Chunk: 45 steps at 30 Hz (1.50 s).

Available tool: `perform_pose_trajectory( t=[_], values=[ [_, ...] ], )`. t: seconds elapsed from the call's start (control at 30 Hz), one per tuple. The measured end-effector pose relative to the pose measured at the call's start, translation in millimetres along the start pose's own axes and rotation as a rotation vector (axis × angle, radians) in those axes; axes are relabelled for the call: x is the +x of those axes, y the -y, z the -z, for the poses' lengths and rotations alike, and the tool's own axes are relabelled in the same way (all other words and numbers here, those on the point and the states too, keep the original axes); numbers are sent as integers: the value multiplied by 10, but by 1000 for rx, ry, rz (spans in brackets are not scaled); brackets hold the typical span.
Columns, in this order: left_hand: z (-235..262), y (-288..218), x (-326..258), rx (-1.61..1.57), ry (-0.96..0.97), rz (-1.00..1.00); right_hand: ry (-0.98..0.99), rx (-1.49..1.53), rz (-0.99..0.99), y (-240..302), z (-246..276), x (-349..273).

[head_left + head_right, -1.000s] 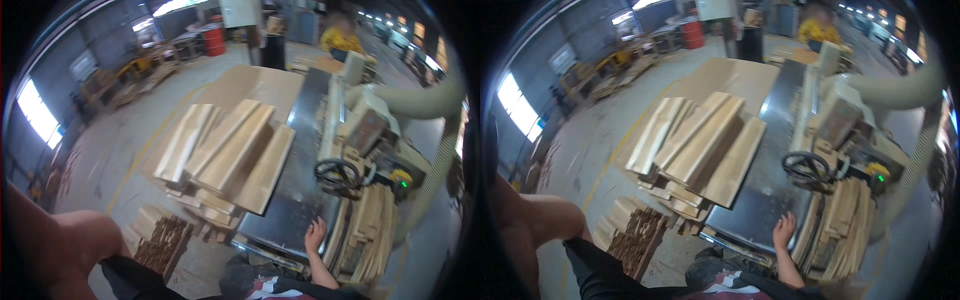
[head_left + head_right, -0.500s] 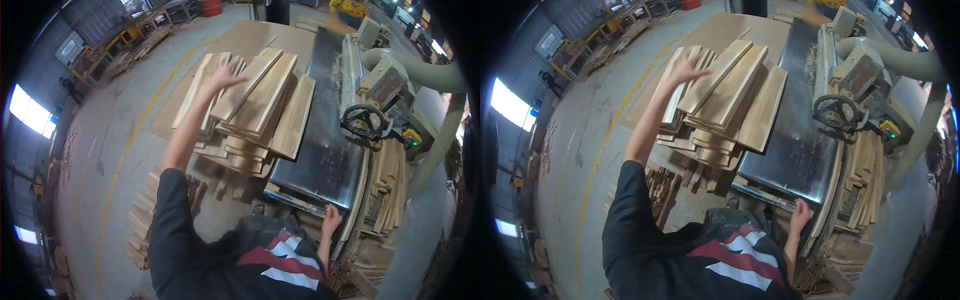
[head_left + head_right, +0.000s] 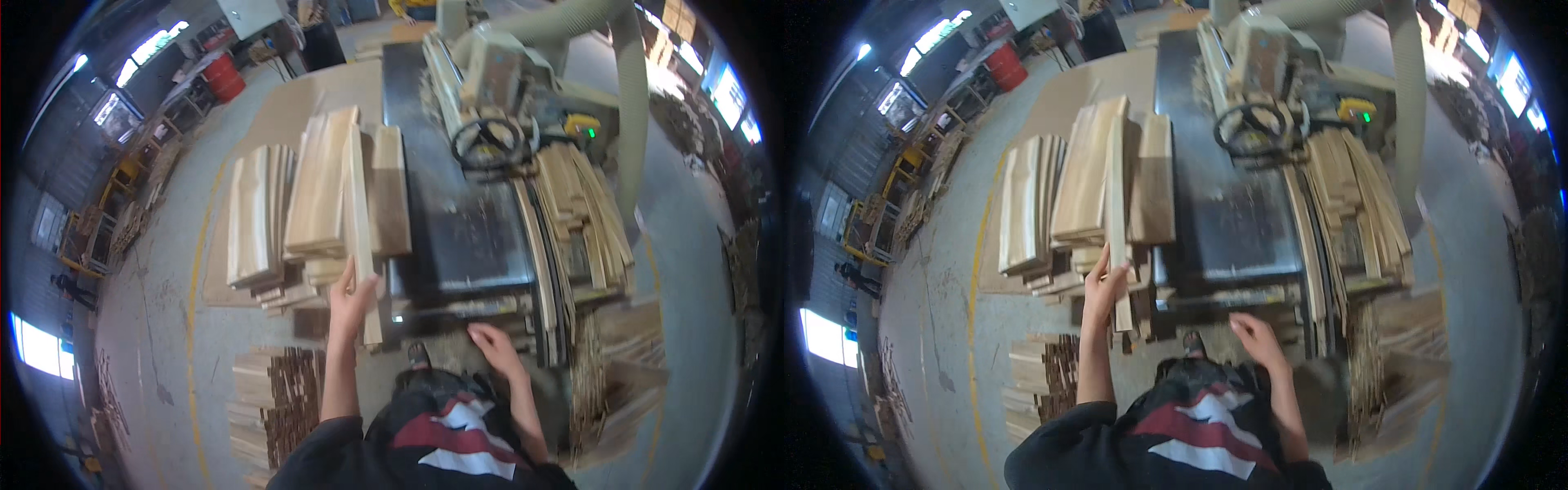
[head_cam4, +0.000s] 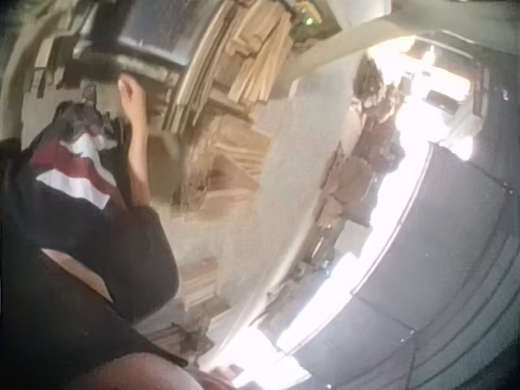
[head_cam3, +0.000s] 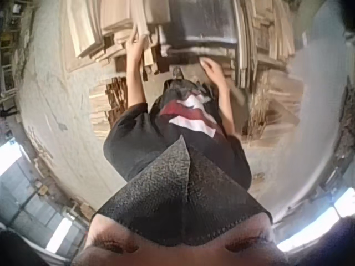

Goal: The person picks up wooden boards, feeds them through a woodworking machine to cut their edges, and turns them over to trim the opposite sides.

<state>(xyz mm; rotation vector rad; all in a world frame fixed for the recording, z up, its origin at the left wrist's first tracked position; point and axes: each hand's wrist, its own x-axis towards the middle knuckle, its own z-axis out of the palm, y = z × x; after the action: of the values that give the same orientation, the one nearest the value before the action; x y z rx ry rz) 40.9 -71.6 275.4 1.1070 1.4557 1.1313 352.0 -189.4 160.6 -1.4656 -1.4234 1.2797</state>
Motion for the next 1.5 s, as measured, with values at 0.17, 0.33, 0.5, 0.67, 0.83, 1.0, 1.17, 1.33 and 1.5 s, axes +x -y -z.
perform_pose_trajectory(
  t=[0.17, 0.33, 0.5, 0.67, 0.83, 1.0, 1.17, 1.33, 1.5],
  values=[
    [-605, 978, -539, -1018, 123, 378, 241, 408, -28, 377, 18, -111],
    [-1442, 1319, -1028, -712, 204, 393, 339, 399, -381, 111, -6, -496],
    [-2143, 1185, -1128, 924, 216, -272, 159, 1028, -470, -892, 12, -787],
    [-2796, 1821, -694, 949, 151, -529, -106, 1182, -574, -1443, 171, -698],
    [-3257, 1697, -289, 731, 38, -487, -310, 1279, -569, -1241, 277, -465],
    [-3522, 1696, 241, 809, -95, -496, -328, 1241, -565, -959, 442, 40],
    [-3610, 1677, 726, 813, -117, -506, -252, 737, -695, -762, 606, 589],
    [-3701, 1631, 1209, 828, -104, -498, -348, 635, -773, -745, 692, 1123],
    [-3914, 1385, 1687, 778, -189, -455, -445, 637, -728, -605, 840, 1650]
  ],
)
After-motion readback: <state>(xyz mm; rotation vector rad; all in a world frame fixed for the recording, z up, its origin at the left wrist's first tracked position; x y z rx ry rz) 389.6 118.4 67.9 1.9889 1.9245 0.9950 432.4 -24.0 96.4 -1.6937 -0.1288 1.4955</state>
